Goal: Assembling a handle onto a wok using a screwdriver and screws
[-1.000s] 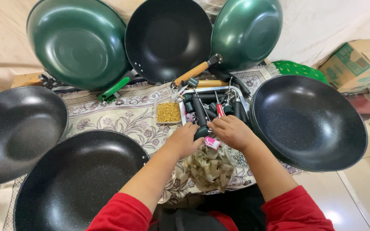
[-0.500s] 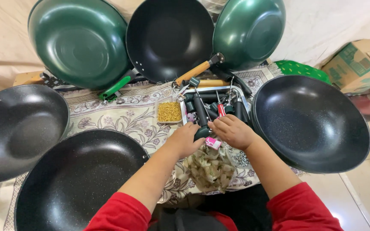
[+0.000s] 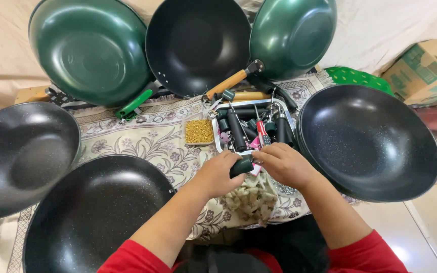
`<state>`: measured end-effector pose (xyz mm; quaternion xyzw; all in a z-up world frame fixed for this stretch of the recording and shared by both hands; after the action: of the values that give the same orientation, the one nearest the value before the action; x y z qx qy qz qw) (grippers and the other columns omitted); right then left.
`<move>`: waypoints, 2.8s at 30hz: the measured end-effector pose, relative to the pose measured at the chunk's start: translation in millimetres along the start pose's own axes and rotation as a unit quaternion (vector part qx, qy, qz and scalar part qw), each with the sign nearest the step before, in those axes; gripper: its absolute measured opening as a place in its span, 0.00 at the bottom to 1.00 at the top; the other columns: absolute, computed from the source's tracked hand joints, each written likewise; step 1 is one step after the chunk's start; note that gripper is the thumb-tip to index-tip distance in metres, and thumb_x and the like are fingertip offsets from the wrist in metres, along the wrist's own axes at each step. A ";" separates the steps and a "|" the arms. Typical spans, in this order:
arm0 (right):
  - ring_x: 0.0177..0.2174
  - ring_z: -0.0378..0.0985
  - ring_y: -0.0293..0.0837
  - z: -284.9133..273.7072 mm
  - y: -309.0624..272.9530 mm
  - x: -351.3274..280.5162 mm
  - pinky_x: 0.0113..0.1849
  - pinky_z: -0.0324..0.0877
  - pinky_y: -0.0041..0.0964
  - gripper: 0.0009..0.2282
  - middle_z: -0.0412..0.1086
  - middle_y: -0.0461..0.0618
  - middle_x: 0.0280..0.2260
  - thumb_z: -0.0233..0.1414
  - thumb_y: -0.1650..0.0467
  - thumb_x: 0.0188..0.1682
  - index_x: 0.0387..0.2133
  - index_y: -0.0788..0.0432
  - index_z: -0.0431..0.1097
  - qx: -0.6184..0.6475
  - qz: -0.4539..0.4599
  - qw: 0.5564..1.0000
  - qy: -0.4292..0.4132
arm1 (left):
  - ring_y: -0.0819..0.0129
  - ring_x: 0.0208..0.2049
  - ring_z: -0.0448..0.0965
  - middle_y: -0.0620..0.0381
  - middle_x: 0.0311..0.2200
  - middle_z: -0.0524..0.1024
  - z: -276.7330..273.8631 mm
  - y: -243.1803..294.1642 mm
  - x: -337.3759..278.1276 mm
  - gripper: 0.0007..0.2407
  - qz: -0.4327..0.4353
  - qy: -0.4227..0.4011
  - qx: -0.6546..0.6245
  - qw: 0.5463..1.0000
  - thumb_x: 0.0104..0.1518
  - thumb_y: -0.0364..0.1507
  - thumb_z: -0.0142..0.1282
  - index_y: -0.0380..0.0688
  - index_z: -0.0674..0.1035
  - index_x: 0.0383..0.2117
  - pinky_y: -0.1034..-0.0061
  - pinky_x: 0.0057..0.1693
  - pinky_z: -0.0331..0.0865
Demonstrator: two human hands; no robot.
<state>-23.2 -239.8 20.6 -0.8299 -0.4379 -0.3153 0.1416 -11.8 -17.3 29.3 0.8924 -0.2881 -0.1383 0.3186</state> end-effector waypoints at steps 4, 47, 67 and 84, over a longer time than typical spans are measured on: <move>0.35 0.80 0.51 -0.6 -1.7 -3.0 0.40 0.75 0.42 0.11 0.74 0.50 0.37 0.60 0.74 0.46 0.43 0.61 0.76 0.118 0.103 0.987 0.025 | 0.47 0.47 0.79 0.53 0.45 0.74 9.5 -4.6 3.2 0.21 0.016 0.022 0.006 1.000 0.53 0.42 0.55 0.48 0.75 0.52 0.57 0.53 0.75; 0.30 0.74 0.39 61.6 4.0 -59.5 0.33 0.70 0.32 0.06 0.75 0.53 0.28 0.65 0.77 0.42 0.32 0.67 0.79 0.594 0.368 0.715 0.036 | 0.55 0.41 0.81 0.56 0.38 0.75 33.7 -8.0 -3.9 0.19 0.106 0.091 0.033 0.990 0.50 0.40 0.61 0.51 0.77 0.48 0.63 0.46 0.77; 0.29 0.81 0.51 6.0 3.8 -24.0 0.35 0.77 0.44 0.13 0.77 0.55 0.34 0.64 0.77 0.42 0.42 0.62 0.79 0.260 0.219 0.935 0.098 | 0.51 0.45 0.80 0.52 0.42 0.76 28.5 -18.0 7.7 0.21 0.066 0.071 0.013 0.995 0.52 0.40 0.60 0.45 0.76 0.50 0.61 0.51 0.76; 0.34 0.75 0.49 23.7 19.8 -20.4 0.39 0.71 0.43 0.08 0.71 0.49 0.36 0.48 0.66 0.57 0.36 0.57 0.72 -0.088 -0.069 0.991 -0.067 | 0.40 0.49 0.77 0.39 0.41 0.78 -5.8 -64.2 7.1 0.16 0.053 0.091 -0.156 0.982 0.66 0.37 0.42 0.43 0.80 0.50 0.54 0.57 0.70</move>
<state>-6.1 -252.1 -9.8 -0.8262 -0.4732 -0.3052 0.0160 23.7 21.8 -8.4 0.8245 -0.2793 -0.0826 0.4852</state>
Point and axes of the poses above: each hand's wrist, its own x-axis towards the middle knuckle, its own z-axis out of the palm, y = z × x, the point moved 3 cm from there along x, towards the middle knuckle
